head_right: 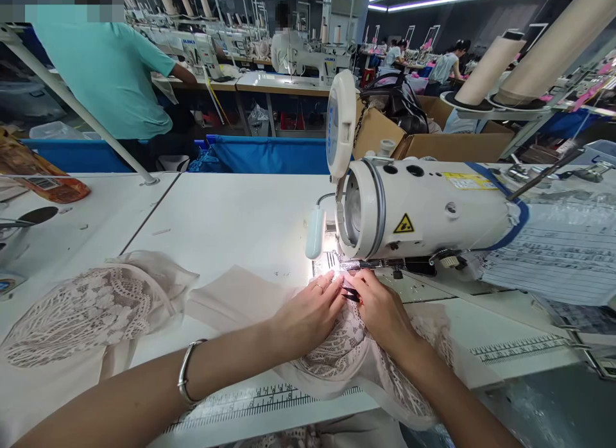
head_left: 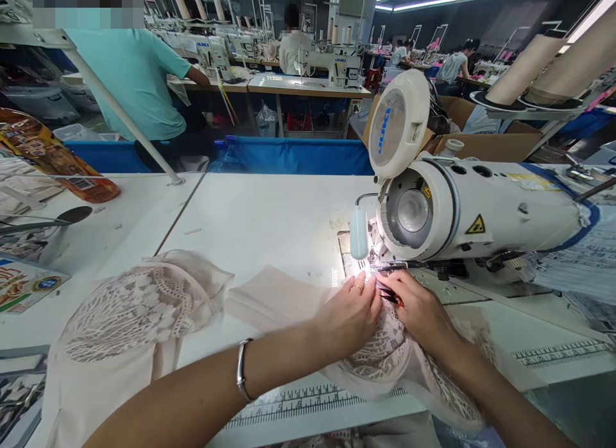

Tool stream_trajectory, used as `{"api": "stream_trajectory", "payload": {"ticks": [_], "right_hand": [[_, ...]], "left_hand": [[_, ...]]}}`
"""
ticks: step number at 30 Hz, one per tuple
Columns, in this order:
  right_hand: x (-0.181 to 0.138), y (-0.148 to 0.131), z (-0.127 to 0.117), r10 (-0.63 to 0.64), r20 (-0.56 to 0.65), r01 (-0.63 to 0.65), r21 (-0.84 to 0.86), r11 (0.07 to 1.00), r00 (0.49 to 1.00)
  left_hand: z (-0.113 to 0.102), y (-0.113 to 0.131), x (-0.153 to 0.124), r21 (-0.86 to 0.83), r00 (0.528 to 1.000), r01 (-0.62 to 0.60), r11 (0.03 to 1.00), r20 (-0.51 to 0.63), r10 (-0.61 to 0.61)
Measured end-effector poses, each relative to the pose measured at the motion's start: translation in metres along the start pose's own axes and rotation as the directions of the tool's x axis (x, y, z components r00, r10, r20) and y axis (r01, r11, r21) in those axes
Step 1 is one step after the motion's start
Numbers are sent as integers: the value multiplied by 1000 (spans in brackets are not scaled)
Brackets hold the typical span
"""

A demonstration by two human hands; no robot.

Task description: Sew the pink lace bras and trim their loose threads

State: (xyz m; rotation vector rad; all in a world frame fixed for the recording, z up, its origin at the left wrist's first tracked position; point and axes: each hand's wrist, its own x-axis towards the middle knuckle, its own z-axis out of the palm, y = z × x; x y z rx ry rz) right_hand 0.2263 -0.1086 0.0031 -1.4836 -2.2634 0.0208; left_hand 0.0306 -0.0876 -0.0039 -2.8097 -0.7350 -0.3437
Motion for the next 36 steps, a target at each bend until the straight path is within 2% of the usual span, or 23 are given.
{"api": "stream_trajectory", "payload": {"ticks": [9, 16, 18, 21, 25, 26, 28, 30, 33, 34, 36], "right_hand": [[8, 4, 5, 45, 23, -44, -61, 997, 999], [19, 4, 3, 41, 30, -38, -104, 994, 999], [17, 0, -5, 43, 24, -40, -116, 992, 999], [1, -8, -17, 102, -2, -101, -125, 987, 995], [-34, -19, -20, 196, -16, -196, -172, 965, 980], [-41, -21, -19, 200, -33, -202, -196, 960, 979], [-48, -22, -14, 156, -61, -166, -229, 959, 986], [-47, -18, -12, 52, -68, -66, -227, 972, 996], [-37, -4, -14, -100, -61, 86, -203, 975, 993], [-33, 2, -15, -115, -58, 102, -196, 975, 992], [-25, 12, -18, -68, -40, 61, -168, 984, 997]], "left_hand": [[2, -26, 3, -97, 999, -27, 995, 25, 29], [-12, -51, 8, -261, 996, -50, 964, 52, 66], [-17, -50, 8, -281, 997, -14, 960, 70, 35], [-20, -40, 7, -236, 999, 17, 972, 38, -8], [-16, -20, 1, -216, 988, -140, 966, 25, 149], [-16, -17, 0, -224, 987, -147, 964, 34, 158], [-16, -14, -2, -224, 991, -109, 969, 49, 123], [-17, -18, -2, -223, 994, -82, 971, 55, 97], [-19, -30, 0, -270, 986, -136, 953, 59, 157], [-20, -34, 1, -301, 981, -153, 941, 68, 181], [-20, -41, 2, -366, 976, -166, 916, 74, 206]]}}
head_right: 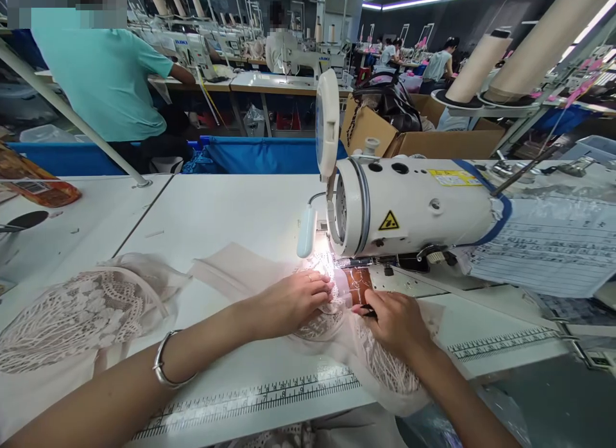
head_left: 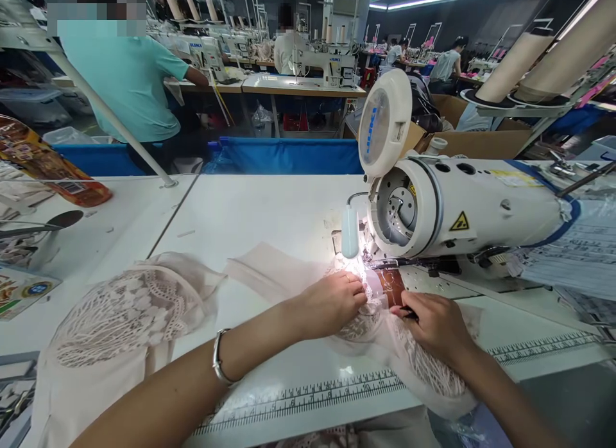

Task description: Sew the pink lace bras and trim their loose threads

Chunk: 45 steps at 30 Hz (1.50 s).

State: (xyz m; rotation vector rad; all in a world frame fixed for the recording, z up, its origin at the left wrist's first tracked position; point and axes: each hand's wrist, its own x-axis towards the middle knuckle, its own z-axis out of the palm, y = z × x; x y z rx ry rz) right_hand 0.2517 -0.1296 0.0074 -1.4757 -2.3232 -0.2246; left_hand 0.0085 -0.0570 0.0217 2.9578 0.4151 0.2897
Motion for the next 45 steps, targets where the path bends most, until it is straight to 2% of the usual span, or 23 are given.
{"api": "stream_trajectory", "payload": {"ticks": [3, 7, 9, 15, 21, 27, 32, 37, 45], "right_hand": [[9, 8, -1, 98, 91, -102, 45, 994, 991], [19, 7, -1, 48, 245, -44, -22, 999, 968], [24, 4, 0, 45, 282, -30, -60, 998, 958], [31, 1, 4, 64, 279, -38, -98, 994, 958], [32, 2, 2, 53, 303, -33, -69, 997, 951], [36, 3, 0, 128, 392, -93, -108, 990, 911], [34, 8, 3, 88, 387, -76, -45, 996, 918], [37, 11, 2, 100, 410, -95, -32, 995, 907], [36, 18, 1, 2, 355, -3, 3, 1000, 935]], "left_hand": [[-1, -2, 0, -45, 999, 3, 999, -42, -5], [2, 1, 2, 10, 993, -32, 999, -113, 33], [4, 1, 3, 25, 990, -46, 999, -133, 49], [6, -3, 2, 79, 986, -33, 996, -160, 46], [6, -7, 0, 53, 986, -28, 998, -161, 36], [5, -6, -1, 61, 988, 20, 998, -157, -10], [5, -6, -1, 86, 990, 32, 996, -142, -19], [7, -6, -3, 113, 989, 60, 992, -138, -44], [8, -8, -3, 76, 988, 73, 994, -139, -62]]}}
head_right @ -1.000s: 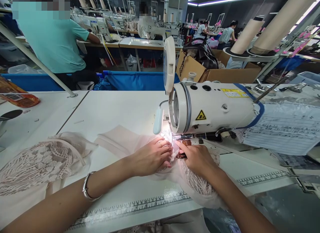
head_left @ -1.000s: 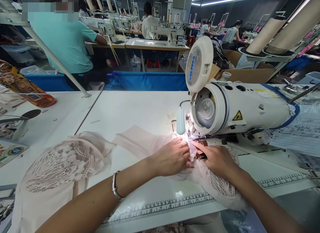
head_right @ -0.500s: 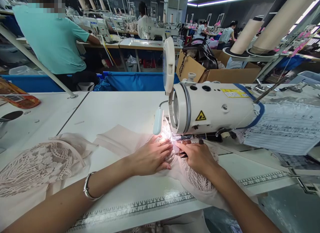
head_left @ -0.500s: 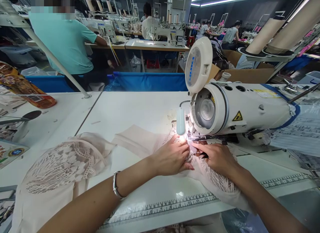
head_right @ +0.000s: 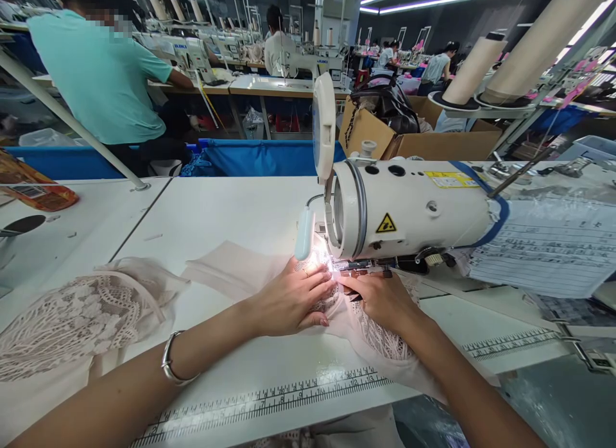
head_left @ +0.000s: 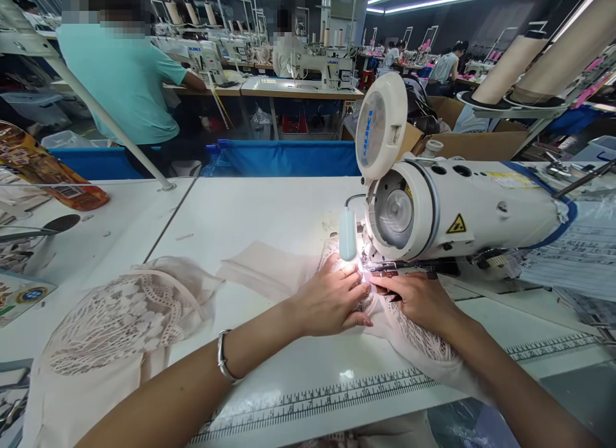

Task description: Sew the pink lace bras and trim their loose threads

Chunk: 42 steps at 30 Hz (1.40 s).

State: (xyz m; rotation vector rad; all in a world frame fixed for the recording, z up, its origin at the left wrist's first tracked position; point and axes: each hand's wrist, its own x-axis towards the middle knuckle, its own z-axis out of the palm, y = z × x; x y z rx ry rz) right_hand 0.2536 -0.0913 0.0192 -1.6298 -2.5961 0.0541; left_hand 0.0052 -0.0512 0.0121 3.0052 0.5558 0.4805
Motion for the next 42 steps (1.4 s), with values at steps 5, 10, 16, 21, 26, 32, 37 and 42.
{"api": "stream_trajectory", "payload": {"ticks": [5, 10, 16, 21, 26, 32, 37, 42], "right_hand": [[7, 2, 3, 35, 29, -34, -16, 999, 999], [3, 3, -2, 87, 19, -86, -44, 995, 996], [-24, 3, -20, 92, 100, -97, 44, 994, 991], [-35, 5, -4, 34, -25, -34, -5, 999, 999], [-33, 5, 3, -142, -111, 133, -82, 988, 984], [-25, 6, -4, -157, -107, 148, -82, 986, 982], [-15, 5, -5, -100, -62, 96, -60, 994, 993], [-7, 3, -4, -14, -2, 14, -76, 997, 1000]], "left_hand": [[0, 0, -2, -11, 1000, 27, 1000, 0, -27], [1, 1, 1, -50, 999, 35, 998, 28, -34], [6, 0, 1, -33, 998, 59, 998, 6, -59], [3, 6, 2, 3, 997, 71, 997, 3, -71], [4, 10, 3, 44, 1000, 24, 999, -17, -23], [6, 10, 2, 31, 999, 38, 999, -11, -37], [1, 7, 2, 14, 998, 61, 998, 16, -61], [4, 4, 2, 33, 996, 90, 995, -12, -90]]}}
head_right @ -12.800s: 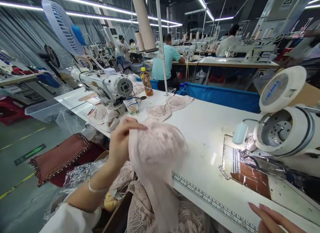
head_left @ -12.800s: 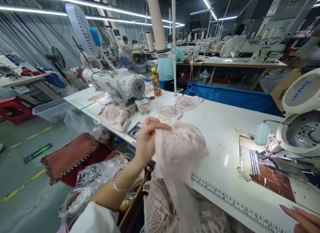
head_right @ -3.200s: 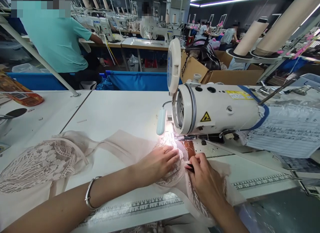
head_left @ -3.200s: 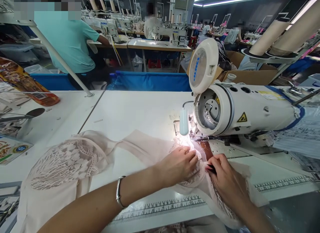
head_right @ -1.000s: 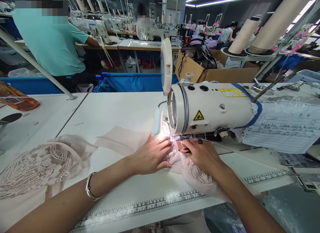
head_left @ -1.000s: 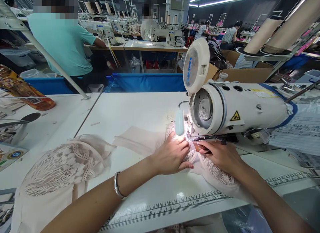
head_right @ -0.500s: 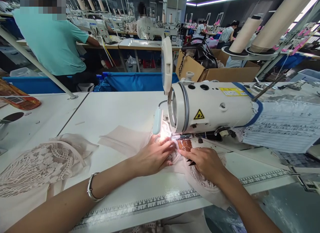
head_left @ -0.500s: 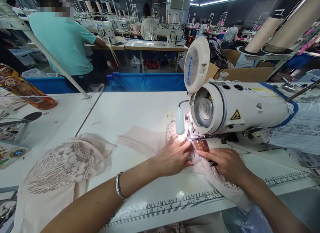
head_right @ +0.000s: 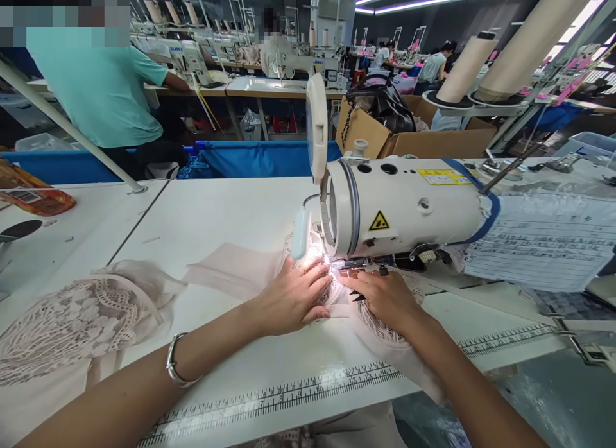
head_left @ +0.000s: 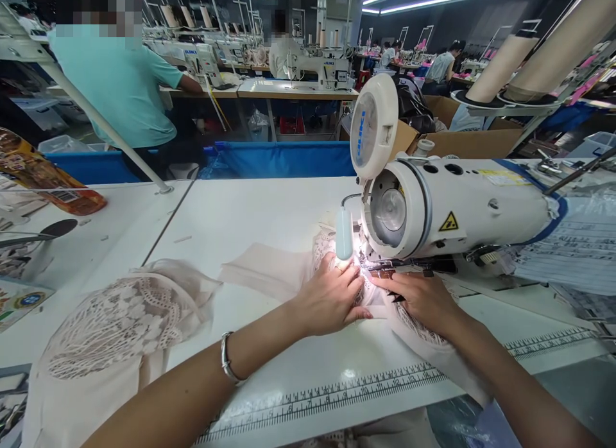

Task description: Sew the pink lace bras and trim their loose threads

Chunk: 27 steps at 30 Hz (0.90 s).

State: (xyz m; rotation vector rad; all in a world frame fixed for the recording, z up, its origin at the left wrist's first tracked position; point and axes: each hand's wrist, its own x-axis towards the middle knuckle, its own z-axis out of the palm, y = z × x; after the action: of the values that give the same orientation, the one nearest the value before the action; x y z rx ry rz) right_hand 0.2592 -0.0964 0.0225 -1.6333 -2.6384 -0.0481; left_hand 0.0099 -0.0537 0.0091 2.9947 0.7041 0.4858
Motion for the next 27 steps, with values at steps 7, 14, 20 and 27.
{"api": "stream_trajectory", "payload": {"ticks": [7, 14, 20, 27], "right_hand": [[-3, 4, 7, -23, -122, 27, 28, 999, 992], [0, 8, 4, -112, -123, 103, -82, 991, 986], [5, 7, 10, -68, -91, 59, -100, 993, 994], [3, 5, 6, -42, -85, 36, -64, 997, 995]], "left_hand": [[1, 1, -1, 12, 1000, -19, 1000, 16, 18], [-3, 0, 1, 19, 1000, 6, 1000, -8, -5], [-1, -1, 2, 49, 999, 46, 998, -26, -45], [8, 2, -1, 111, 996, -84, 990, 35, 81]]}}
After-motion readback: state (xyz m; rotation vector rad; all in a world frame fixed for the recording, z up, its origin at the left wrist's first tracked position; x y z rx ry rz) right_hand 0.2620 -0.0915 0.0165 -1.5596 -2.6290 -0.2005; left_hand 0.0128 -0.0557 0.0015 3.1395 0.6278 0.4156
